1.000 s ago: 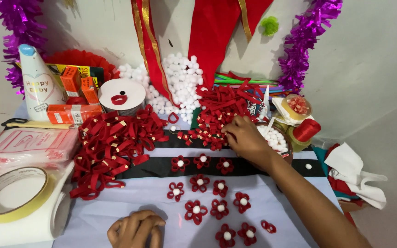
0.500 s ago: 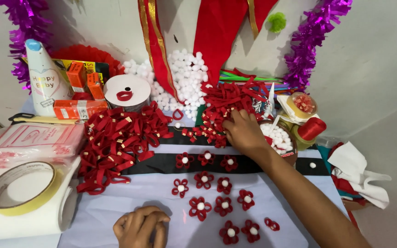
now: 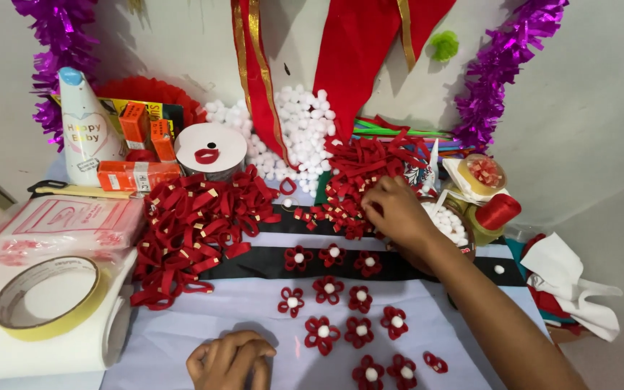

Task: Arranging small handmade ribbon flowers into a decorative pattern on a white cloth surface.

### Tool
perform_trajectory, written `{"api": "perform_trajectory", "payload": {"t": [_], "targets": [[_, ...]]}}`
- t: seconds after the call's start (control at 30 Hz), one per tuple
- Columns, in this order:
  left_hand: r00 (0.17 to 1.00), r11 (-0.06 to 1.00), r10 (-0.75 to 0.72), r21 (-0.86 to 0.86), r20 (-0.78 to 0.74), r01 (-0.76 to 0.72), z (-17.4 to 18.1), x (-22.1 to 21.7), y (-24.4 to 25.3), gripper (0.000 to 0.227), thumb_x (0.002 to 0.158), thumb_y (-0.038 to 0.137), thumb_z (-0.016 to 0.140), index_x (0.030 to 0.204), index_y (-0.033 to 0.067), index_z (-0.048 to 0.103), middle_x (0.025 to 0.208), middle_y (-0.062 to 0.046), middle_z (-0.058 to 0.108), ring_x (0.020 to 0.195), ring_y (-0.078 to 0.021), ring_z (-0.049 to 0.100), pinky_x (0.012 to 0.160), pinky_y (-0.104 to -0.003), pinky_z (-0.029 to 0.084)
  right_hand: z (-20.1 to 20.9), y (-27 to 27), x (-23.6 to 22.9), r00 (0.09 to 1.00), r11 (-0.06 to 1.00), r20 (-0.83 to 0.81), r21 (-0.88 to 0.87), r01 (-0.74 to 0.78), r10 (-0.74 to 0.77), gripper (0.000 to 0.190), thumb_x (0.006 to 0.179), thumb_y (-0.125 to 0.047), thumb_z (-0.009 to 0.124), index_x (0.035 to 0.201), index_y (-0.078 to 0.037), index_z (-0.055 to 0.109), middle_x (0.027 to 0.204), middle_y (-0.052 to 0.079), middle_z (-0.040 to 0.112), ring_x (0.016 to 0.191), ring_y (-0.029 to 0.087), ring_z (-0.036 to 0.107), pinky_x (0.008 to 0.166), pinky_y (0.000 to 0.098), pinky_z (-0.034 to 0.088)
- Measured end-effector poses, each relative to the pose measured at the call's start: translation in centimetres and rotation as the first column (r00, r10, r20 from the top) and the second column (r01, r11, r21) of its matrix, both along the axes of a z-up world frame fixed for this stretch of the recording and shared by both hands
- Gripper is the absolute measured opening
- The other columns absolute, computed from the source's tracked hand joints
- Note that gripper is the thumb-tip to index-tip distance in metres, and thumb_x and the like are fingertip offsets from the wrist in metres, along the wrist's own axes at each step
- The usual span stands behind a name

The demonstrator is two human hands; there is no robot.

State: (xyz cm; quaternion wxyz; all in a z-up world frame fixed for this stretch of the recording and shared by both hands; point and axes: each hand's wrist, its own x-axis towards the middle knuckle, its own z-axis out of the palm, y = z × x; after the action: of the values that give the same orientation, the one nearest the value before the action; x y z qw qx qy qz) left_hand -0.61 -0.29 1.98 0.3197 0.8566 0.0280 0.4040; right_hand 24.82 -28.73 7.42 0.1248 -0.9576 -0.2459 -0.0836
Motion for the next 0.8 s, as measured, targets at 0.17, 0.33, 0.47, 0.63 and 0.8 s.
{"api": "perform_trajectory", "payload": {"t": [0.17, 0.33, 0.47, 0.63, 0.8], "targets": [[0.999, 1.000, 0.006, 0.018, 0.053, -0.007, -0.5, 0.3, 0.0, 0.027, 0.073, 0.005, 0.055, 0.060, 0.0273, 0.063, 0.075, 0.014, 0.064, 0.062, -0.0045, 0.054, 0.089, -0.031, 0.029, 0.3, 0.6, -0.8, 0.982, 0.978, -0.153, -0.192, 0.076, -0.107, 0.043, 0.098, -0.034, 0.062, 0.136, -0.014, 0.062, 0.123, 0.013, 0.055, 0.121, 0.033, 0.048, 0.098, 0.0464, 0.044], [0.999, 1.000, 0.018, 0.013, 0.037, -0.018, -1.1, 0.4, 0.0, 0.025, 0.072, 0.008, 0.053, 0.060, 0.0284, 0.061, 0.074, 0.015, 0.064, 0.061, -0.0041, 0.054, 0.088, -0.030, 0.028, 1.3, 0.8, -1.5, 0.963, 0.973, -0.195, -0.173, 0.155, -0.188, 0.058, 0.096, -0.037, 0.061, 0.148, -0.012, 0.050, 0.147, 0.022, 0.046, 0.140, 0.040, 0.039, 0.112, 0.0511, 0.037], [0.996, 0.997, 0.066, 0.029, 0.057, -0.068, -1.3, 0.7, -0.3, 0.025, 0.073, 0.010, 0.052, 0.056, 0.0278, 0.059, 0.070, 0.014, 0.064, 0.058, -0.0041, 0.052, 0.086, -0.030, 0.028, 2.1, 0.6, -1.8, 0.965, 0.962, -0.130, -0.186, 0.202, -0.228, 0.059, 0.095, -0.034, 0.062, 0.148, -0.011, 0.049, 0.138, 0.020, 0.052, 0.134, 0.040, 0.045, 0.108, 0.0505, 0.040], [0.996, 0.995, 0.054, 0.074, 0.074, -0.060, -2.4, 1.1, 0.1, 0.021, 0.070, 0.014, 0.054, 0.058, 0.0298, 0.059, 0.071, 0.015, 0.062, 0.057, -0.0041, 0.053, 0.087, -0.031, 0.030, 1.8, -1.1, -1.6, 0.976, 0.976, -0.070, -0.094, 0.197, -0.204, 0.040, 0.094, -0.025, 0.062, 0.132, -0.014, 0.062, 0.121, 0.015, 0.056, 0.123, 0.037, 0.052, 0.098, 0.0491, 0.047], [0.998, 0.998, 0.048, 0.039, 0.041, -0.049, -1.8, 0.7, -0.1, 0.022, 0.071, 0.013, 0.053, 0.058, 0.0286, 0.061, 0.072, 0.015, 0.064, 0.059, -0.0035, 0.053, 0.088, -0.030, 0.029, 1.8, -0.5, -2.0, 0.979, 0.978, -0.065, -0.085, 0.189, -0.195, 0.030, 0.095, -0.023, 0.061, 0.123, -0.015, 0.070, 0.113, 0.011, 0.060, 0.114, 0.033, 0.054, 0.092, 0.0466, 0.046]]}}
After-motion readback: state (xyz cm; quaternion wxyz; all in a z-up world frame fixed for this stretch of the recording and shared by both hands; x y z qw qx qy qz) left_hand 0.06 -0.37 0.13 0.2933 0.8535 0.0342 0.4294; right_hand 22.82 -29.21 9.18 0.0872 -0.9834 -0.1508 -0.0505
